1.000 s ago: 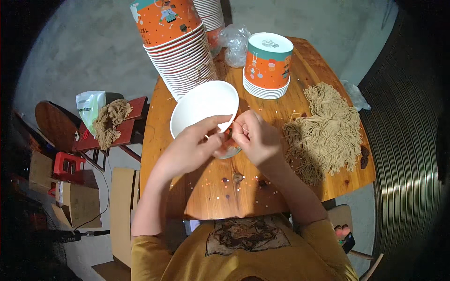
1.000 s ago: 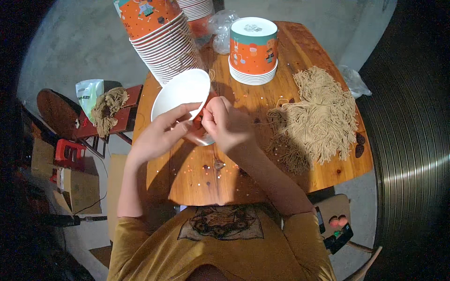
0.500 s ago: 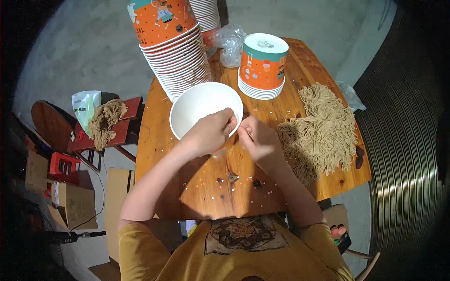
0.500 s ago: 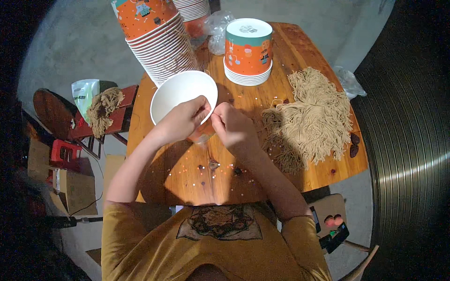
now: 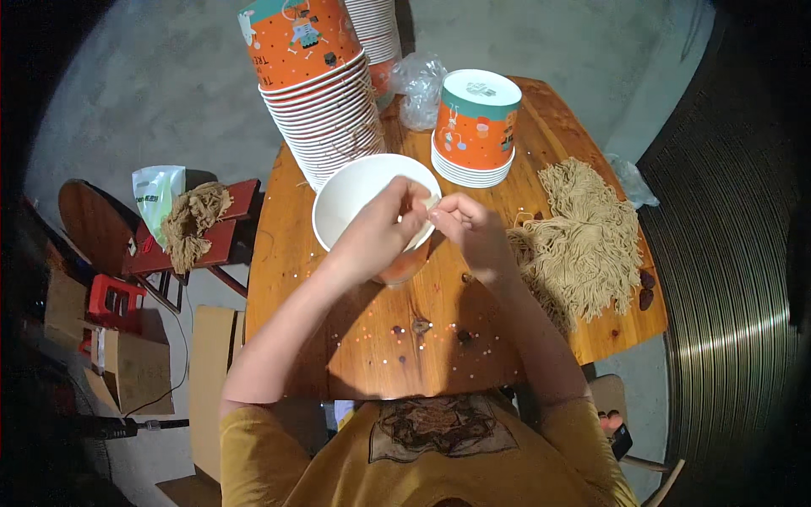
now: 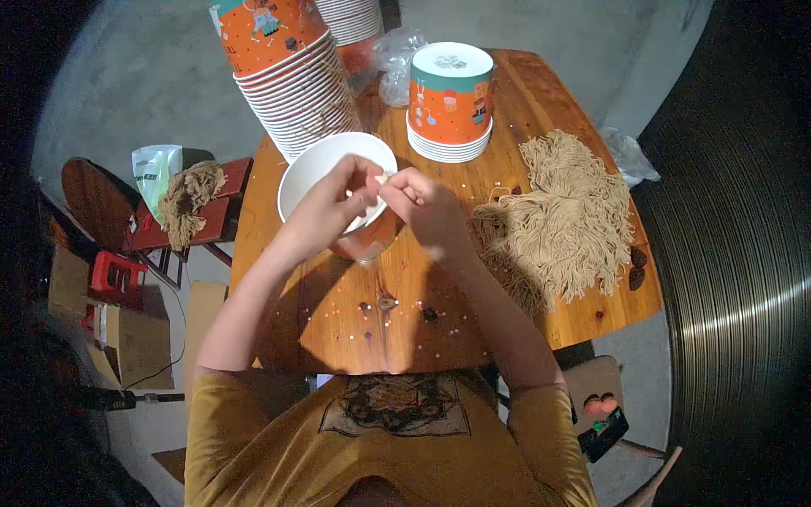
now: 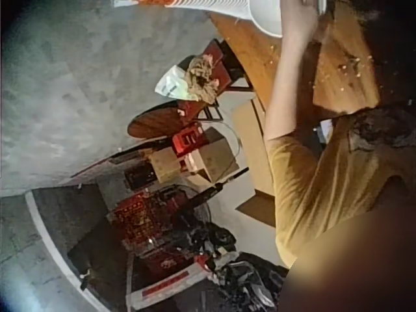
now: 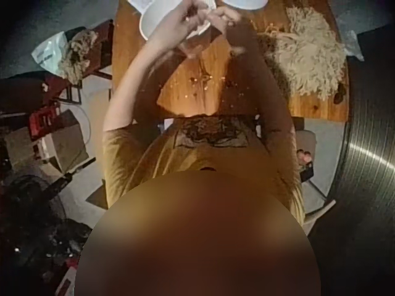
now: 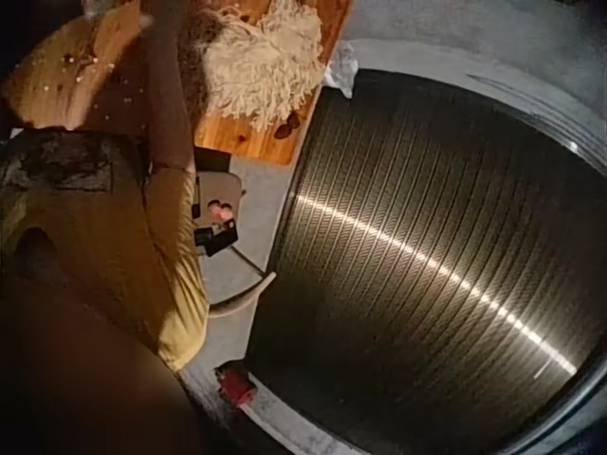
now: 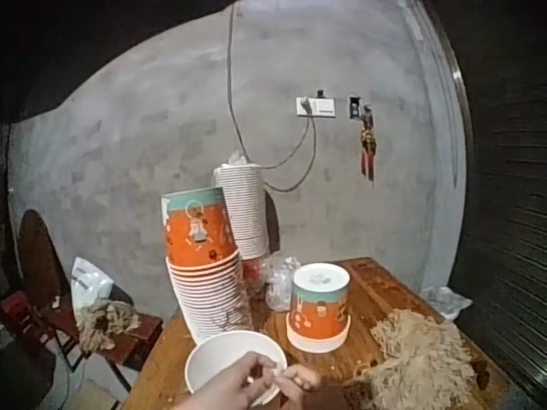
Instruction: Threading and tying thin strings to decorative paper cups to create hanging ornaments.
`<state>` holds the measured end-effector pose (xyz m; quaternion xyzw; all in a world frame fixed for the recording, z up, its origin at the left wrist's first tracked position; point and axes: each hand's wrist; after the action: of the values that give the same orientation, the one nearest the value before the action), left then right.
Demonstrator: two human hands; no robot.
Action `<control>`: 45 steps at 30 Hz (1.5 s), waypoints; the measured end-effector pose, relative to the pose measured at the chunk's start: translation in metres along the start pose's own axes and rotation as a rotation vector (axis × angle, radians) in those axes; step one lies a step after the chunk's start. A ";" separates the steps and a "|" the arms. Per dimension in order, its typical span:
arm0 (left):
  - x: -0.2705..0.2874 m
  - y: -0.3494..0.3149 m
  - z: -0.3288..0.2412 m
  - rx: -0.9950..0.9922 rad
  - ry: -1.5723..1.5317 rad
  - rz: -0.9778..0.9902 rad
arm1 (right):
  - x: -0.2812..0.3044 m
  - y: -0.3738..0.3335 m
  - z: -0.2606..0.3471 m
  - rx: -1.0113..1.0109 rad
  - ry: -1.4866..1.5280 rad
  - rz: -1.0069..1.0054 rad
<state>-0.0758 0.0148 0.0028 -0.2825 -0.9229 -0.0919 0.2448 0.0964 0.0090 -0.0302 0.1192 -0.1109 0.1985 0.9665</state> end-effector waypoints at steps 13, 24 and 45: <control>-0.005 0.013 0.009 0.160 -0.338 0.151 | 0.017 -0.013 0.004 -0.103 0.214 0.097; -0.007 0.013 -0.001 0.097 -0.507 0.182 | 0.057 -0.016 0.051 0.038 -0.216 0.426; -0.013 0.016 -0.001 0.158 -0.630 0.362 | 0.036 -0.030 -0.002 0.001 0.038 0.019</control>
<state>-0.0571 0.0219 -0.0024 -0.4361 -0.8923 0.1159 -0.0179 0.1414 -0.0045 -0.0283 0.1146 -0.0937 0.2100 0.9664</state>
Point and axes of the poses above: each hand's wrist, its own y-axis towards the middle knuckle, its own x-axis out of the back of the hand, z = x × y, and after that the axes turned 13 degrees about z, right-handed
